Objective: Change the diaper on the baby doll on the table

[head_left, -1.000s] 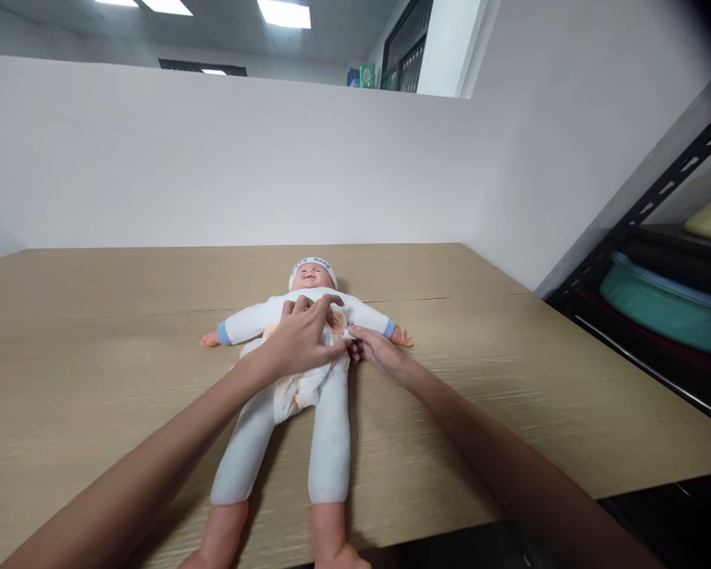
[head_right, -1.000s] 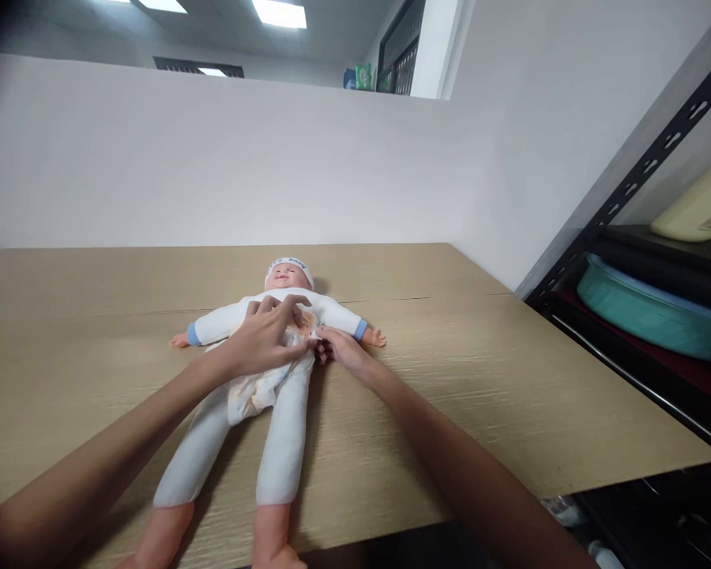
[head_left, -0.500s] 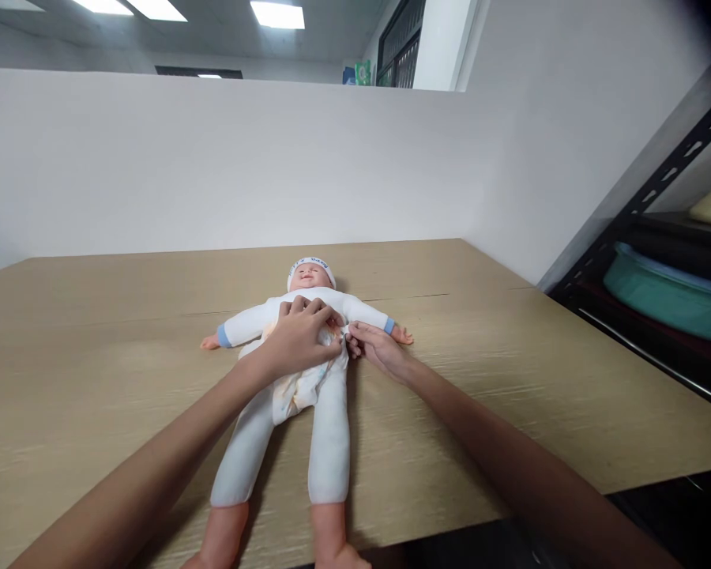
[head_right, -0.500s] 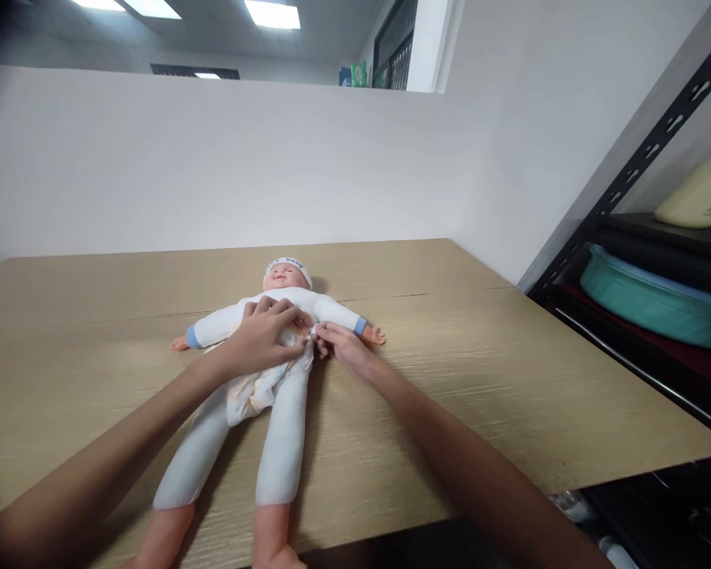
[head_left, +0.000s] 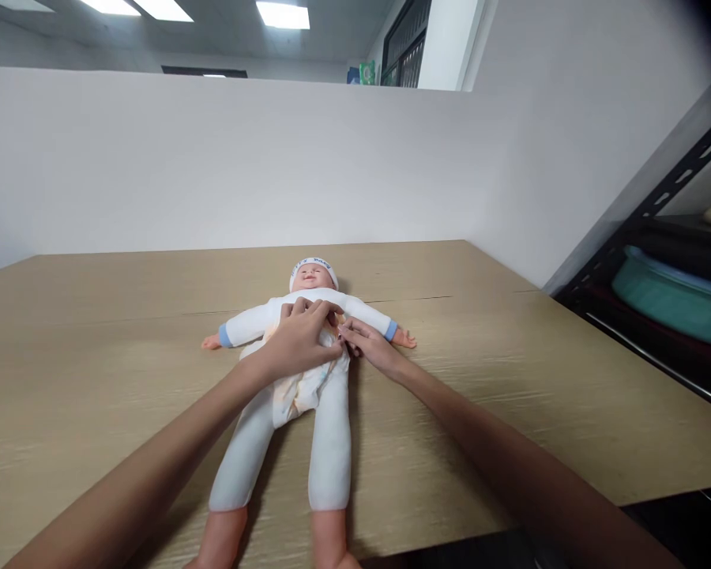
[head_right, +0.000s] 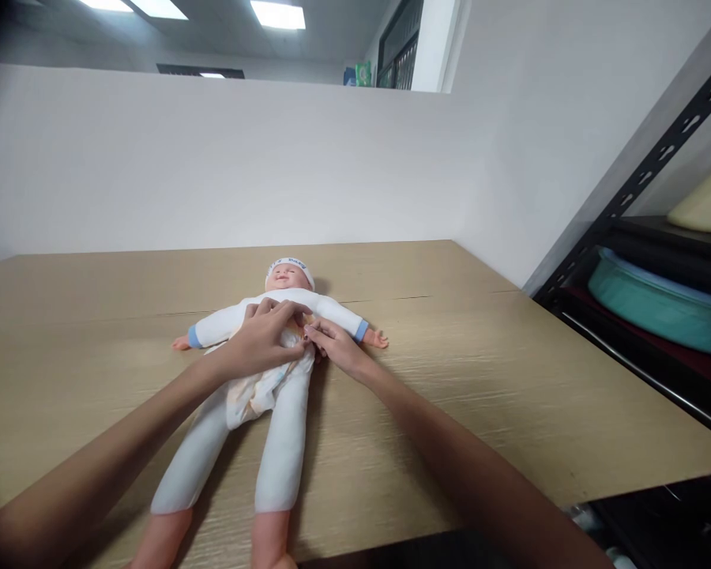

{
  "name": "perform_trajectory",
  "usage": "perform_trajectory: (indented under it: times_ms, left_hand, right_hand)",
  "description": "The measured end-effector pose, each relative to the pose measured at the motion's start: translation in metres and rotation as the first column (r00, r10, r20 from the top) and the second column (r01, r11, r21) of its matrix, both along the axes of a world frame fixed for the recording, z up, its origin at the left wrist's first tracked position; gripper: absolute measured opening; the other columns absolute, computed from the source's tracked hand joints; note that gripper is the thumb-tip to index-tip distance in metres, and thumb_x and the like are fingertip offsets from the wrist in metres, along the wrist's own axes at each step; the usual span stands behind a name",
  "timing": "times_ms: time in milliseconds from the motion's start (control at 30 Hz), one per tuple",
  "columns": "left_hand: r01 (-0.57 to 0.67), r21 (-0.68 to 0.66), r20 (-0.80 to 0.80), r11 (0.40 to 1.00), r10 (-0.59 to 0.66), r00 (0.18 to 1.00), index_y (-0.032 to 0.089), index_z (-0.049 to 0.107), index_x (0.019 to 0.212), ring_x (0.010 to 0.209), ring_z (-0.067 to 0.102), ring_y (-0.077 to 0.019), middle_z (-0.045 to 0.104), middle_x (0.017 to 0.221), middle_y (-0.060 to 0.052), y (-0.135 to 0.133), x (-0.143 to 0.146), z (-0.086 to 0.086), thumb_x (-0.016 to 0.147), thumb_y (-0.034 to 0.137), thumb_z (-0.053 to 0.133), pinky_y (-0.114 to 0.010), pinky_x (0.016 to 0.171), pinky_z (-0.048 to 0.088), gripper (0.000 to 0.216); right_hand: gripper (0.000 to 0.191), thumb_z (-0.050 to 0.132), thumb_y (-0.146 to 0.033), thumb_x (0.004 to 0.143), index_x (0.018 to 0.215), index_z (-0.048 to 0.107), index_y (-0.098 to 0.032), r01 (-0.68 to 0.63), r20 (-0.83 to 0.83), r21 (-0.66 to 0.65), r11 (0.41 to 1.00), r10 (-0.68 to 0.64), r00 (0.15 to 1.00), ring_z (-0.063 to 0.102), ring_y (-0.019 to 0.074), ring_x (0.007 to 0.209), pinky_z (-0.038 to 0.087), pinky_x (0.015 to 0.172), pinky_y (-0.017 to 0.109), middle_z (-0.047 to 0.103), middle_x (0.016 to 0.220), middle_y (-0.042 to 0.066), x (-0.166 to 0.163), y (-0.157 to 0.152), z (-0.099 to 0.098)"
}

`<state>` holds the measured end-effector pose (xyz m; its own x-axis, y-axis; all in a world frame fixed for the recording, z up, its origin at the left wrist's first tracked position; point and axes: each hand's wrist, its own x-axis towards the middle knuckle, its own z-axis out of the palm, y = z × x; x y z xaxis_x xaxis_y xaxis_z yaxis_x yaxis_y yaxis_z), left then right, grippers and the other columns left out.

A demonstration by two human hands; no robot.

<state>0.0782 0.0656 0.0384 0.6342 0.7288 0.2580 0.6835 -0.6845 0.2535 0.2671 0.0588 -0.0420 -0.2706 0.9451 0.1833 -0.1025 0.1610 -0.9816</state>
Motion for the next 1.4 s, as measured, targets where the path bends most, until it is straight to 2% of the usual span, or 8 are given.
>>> perform_trajectory:
  times_ms: [233, 333, 533, 633, 800, 933, 1133, 1400]
  left_hand:
    - [0.016, -0.059, 0.019, 0.998, -0.015, 1.0, 0.03, 0.061, 0.137, 0.118, 0.048, -0.0327, 0.074, 0.112, -0.001, 0.0, -0.001, 0.004, 0.086, 0.038, 0.065, -0.049, 0.104, 0.031, 0.052]
    - [0.014, -0.059, 0.019, 0.998, -0.013, 1.0, 0.03, 0.062, 0.137, 0.116, 0.049, -0.0331, 0.076, 0.116, 0.0, -0.001, 0.0, 0.003, 0.086, 0.039, 0.065, -0.049, 0.102, 0.031, 0.052]
    - [0.014, -0.072, 0.034, 0.997, -0.012, 0.999, 0.028, 0.06, 0.134, 0.118, 0.048, -0.0335, 0.077, 0.12, 0.002, -0.003, 0.001, 0.006, 0.085, 0.038, 0.065, -0.05, 0.103, 0.03, 0.051]
    - [0.021, -0.062, 0.034, 0.998, -0.019, 0.999, 0.028, 0.059, 0.134, 0.118, 0.048, -0.0341, 0.077, 0.121, 0.001, -0.003, 0.001, 0.005, 0.085, 0.038, 0.064, -0.05, 0.103, 0.031, 0.051]
    - [0.02, -0.019, 0.019, 1.0, -0.02, 1.0, 0.025, 0.062, 0.128, 0.116, 0.05, -0.035, 0.076, 0.112, -0.004, -0.001, 0.0, 0.002, 0.085, 0.043, 0.063, -0.051, 0.103, 0.032, 0.046]
    - [0.029, -0.049, 0.003, 0.998, -0.029, 1.0, 0.025, 0.061, 0.13, 0.12, 0.049, -0.035, 0.074, 0.111, -0.005, -0.001, -0.001, 0.004, 0.085, 0.042, 0.064, -0.052, 0.106, 0.031, 0.048]
    - [0.039, -0.092, -0.005, 0.995, -0.039, 0.999, 0.025, 0.057, 0.138, 0.123, 0.047, -0.0349, 0.073, 0.116, -0.005, 0.0, -0.003, 0.007, 0.085, 0.041, 0.064, -0.052, 0.107, 0.031, 0.055]
    - [0.043, -0.096, -0.005, 0.994, -0.044, 0.999, 0.024, 0.057, 0.129, 0.118, 0.049, -0.0343, 0.073, 0.12, -0.006, -0.001, -0.002, 0.008, 0.086, 0.038, 0.063, -0.051, 0.104, 0.032, 0.047]
  right_hand:
    - [0.047, 0.078, -0.064, 0.08, 0.076, 0.057, -0.022, -0.009, -0.151, -0.091, 0.996, -0.004, 0.989, 0.037, 0.0109, 0.055, 0.032, 0.056, 0.029, 0.048, 0.066, -0.006, 0.004, 0.001, -0.008]
    - [0.044, 0.08, -0.058, 0.079, 0.077, 0.058, -0.021, -0.014, -0.231, -0.146, 0.989, -0.021, 0.973, 0.037, 0.0098, 0.057, 0.034, 0.059, 0.028, 0.053, 0.073, -0.004, 0.004, -0.003, -0.006]
    - [0.044, 0.084, -0.054, 0.075, 0.076, 0.055, -0.021, -0.03, -0.315, -0.203, 0.979, -0.036, 0.949, 0.031, 0.0091, 0.056, 0.036, 0.063, 0.027, 0.044, 0.068, -0.007, 0.005, -0.011, 0.0]
    - [0.045, 0.082, -0.056, 0.076, 0.076, 0.054, -0.022, -0.016, -0.296, -0.194, 0.981, -0.043, 0.954, 0.031, 0.0097, 0.057, 0.036, 0.063, 0.028, 0.043, 0.068, -0.007, 0.005, -0.011, -0.001]
    - [0.043, 0.081, -0.058, 0.077, 0.076, 0.059, -0.021, 0.014, -0.229, -0.152, 0.988, -0.049, 0.972, 0.033, 0.0116, 0.059, 0.026, 0.057, 0.029, 0.044, 0.067, -0.005, 0.0, -0.004, -0.007]
    - [0.047, 0.08, -0.063, 0.076, 0.077, 0.06, -0.021, 0.023, -0.181, -0.127, 0.992, -0.046, 0.982, 0.034, 0.0114, 0.059, 0.023, 0.055, 0.029, 0.044, 0.066, -0.005, -0.003, 0.002, -0.012]
    - [0.054, 0.082, -0.069, 0.072, 0.078, 0.057, -0.021, 0.047, -0.127, -0.127, 0.991, -0.063, 0.99, 0.038, 0.0112, 0.061, 0.028, 0.057, 0.027, 0.049, 0.069, -0.005, -0.007, 0.001, -0.009]
    - [0.06, 0.076, -0.077, 0.073, 0.072, 0.051, -0.023, 0.179, -0.009, -0.022, 0.984, -0.179, 0.984, 0.038, 0.0121, 0.063, 0.028, 0.058, 0.028, 0.049, 0.067, -0.006, -0.012, 0.002, -0.013]
